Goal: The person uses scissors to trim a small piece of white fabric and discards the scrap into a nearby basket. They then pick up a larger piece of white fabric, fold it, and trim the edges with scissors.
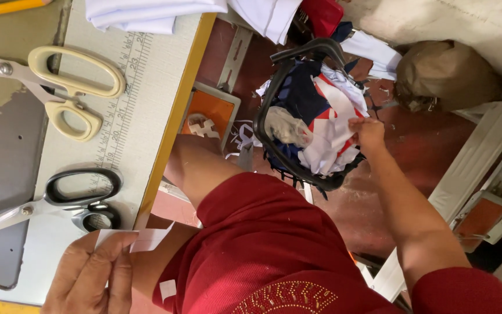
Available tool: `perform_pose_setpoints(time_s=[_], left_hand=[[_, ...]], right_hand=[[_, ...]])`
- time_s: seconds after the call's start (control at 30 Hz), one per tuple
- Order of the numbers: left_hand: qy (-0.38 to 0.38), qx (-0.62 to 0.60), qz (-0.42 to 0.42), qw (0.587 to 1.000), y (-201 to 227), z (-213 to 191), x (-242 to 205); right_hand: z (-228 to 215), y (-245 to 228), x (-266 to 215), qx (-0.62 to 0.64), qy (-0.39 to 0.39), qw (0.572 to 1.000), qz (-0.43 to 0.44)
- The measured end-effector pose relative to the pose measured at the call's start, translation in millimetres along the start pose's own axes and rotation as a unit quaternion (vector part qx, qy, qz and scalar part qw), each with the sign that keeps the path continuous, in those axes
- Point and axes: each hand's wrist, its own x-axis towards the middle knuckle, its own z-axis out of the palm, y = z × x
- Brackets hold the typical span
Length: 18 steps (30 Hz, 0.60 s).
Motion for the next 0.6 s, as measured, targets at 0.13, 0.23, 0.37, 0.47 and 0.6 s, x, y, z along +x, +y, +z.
perform_pose_setpoints(time_s=[0.13, 0.23, 0.37, 0.47, 0.6], left_hand=[[0.010, -0.002, 0.006, 1.000, -3.7, 0.9, 0.7], [0.006, -0.003, -0.007, 1.000, -2.2, 0.0, 1.6], [-0.015, 0.003, -0.008, 1.000, -1.3, -7.6, 3.8], [-0.016, -0.036, 0.020, 0.999, -9.3, -7.5, 3.7], [-0.021, -0.014, -0.015, 1.000, -8.7, -2.9, 0.3]], right_hand=[[27.4, -56.2, -15.5, 0.041, -0.028, 0.998, -0.034], [59.1, -103.1, -48.1, 0.015, -0.111, 0.988, -0.106], [66.2, -138.0, -87.1, 0.020, -0.298, 0.954, -0.042], [-30.2, -14.5, 28.8, -0.116, -0.123, 0.981, -0.094], [-42.7, 72.0, 68.5, -0.368, 0.078, 0.891, -0.256]])
